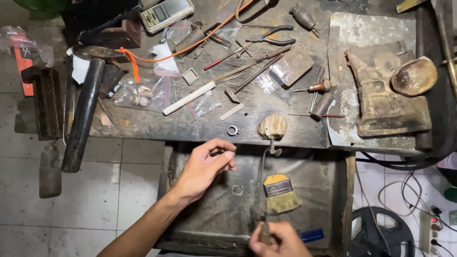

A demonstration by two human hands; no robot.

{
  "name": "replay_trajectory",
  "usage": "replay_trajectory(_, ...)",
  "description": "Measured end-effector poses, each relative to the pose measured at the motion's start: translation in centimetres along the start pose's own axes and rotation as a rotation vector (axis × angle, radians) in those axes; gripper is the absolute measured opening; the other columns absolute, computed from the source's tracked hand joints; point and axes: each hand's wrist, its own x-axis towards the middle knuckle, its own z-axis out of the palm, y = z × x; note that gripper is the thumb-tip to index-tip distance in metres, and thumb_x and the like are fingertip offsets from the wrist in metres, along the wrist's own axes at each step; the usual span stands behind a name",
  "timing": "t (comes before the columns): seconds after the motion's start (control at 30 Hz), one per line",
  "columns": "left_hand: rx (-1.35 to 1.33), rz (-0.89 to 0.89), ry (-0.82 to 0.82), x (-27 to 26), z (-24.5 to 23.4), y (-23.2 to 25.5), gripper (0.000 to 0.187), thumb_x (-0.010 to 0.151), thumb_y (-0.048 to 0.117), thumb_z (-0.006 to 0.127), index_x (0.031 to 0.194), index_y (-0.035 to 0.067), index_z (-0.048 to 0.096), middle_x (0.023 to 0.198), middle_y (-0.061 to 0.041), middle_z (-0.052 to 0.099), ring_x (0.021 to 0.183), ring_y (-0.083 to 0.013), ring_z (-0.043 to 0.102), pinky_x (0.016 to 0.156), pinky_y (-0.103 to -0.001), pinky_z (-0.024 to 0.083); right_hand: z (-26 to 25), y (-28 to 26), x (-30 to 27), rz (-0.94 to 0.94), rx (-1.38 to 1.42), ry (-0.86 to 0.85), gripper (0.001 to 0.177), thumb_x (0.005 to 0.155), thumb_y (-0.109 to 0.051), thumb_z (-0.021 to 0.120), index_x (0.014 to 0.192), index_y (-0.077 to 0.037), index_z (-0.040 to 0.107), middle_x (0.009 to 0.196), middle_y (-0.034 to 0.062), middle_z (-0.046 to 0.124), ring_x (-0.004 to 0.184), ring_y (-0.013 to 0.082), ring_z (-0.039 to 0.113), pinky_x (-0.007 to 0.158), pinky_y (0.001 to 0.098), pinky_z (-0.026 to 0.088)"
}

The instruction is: Using a jeweler's saw to cut a small piece of material on a workbench, including applying lubricant to the blade and brushing away dust.

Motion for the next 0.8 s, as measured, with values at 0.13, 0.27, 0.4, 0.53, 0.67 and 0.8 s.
replay_trajectory(0.13, -0.172, 0.055, 0.009, 0.4, 1.2, 0.4, 0.02, 0.091, 0.0, 0.069, 0.11, -0.008, 0.067, 0.082, -0.018, 0.064, 0.072, -0.0218, 0.067, 0.077, -0.037, 0.065, 1.5, -0.8, 1.2, 0.35, 0.225, 0.036, 0.013, 0.093, -0.006, 0.083, 0.083, -0.002, 0.075, 0.056, -0.0046, 0.05, 0.046, 0.0017, 0.041, 0.043, 0.0219, 0.024)
replay_trajectory(0.27, -0.23, 0.1, -0.045, 0.0, 2.5, 1.2, 0.022, 0.09, 0.002, 0.071, 0.111, -0.005, 0.065, 0.091, -0.019, 0.067, 0.082, -0.0273, 0.074, 0.083, -0.04, 0.065, 1.0, 0.0, 1.7, 0.355, 0.157, -0.055, 0.017, 0.093, -0.016, 0.088, 0.087, -0.004, 0.077, 0.061, -0.0069, 0.052, 0.052, -0.0008, 0.043, 0.048, 0.0177, 0.029)
replay_trajectory(0.4, -0.349, 0.089, -0.066, 0.1, 3.3, 2.1, 0.028, 0.088, -0.004, 0.072, 0.115, -0.006, 0.063, 0.102, -0.019, 0.065, 0.093, -0.0315, 0.074, 0.096, -0.05, 0.065, 0.6, -1.2, 2.2, 0.36, 0.072, -0.104, 0.022, 0.098, -0.02, 0.083, 0.081, -0.009, 0.072, 0.062, -0.0088, 0.048, 0.056, -0.0001, 0.04, 0.052, 0.0217, 0.026)
replay_trajectory(0.53, -0.389, 0.11, -0.037, 0.5, 3.9, 2.3, 0.03, 0.088, -0.006, 0.07, 0.117, -0.006, 0.062, 0.103, -0.019, 0.064, 0.095, -0.0331, 0.073, 0.096, -0.052, 0.064, -2.0, -6.2, 4.1, 0.418, -0.38, -0.031, 0.043, 0.095, -0.038, 0.062, 0.065, -0.017, 0.084, 0.06, -0.0097, 0.074, 0.057, 0.003, 0.06, 0.061, 0.0236, 0.044)
replay_trajectory(0.67, -0.368, 0.261, 0.031, 0.4, 4.7, 3.1, 0.029, 0.09, -0.004, 0.071, 0.116, -0.004, 0.058, 0.105, -0.018, 0.062, 0.096, -0.0317, 0.074, 0.094, -0.046, 0.065, -2.7, -8.2, 6.0, -0.058, -0.316, 0.493, 0.019, 0.092, -0.026, 0.068, 0.09, -0.01, 0.078, 0.081, -0.0006, 0.079, 0.077, 0.0091, 0.072, 0.071, 0.0231, 0.055)
replay_trajectory(0.8, -0.298, 0.397, 0.074, 0.2, 5.0, 4.3, 0.026, 0.09, -0.006, 0.069, 0.113, -0.002, 0.057, 0.106, -0.016, 0.06, 0.098, -0.0305, 0.075, 0.094, -0.043, 0.065, -0.8, -9.8, 7.6, -0.074, -0.007, 0.517, 0.013, 0.091, -0.012, 0.076, 0.082, -0.002, 0.077, 0.057, 0.0004, 0.059, 0.047, 0.0044, 0.041, 0.042, 0.0211, 0.028)
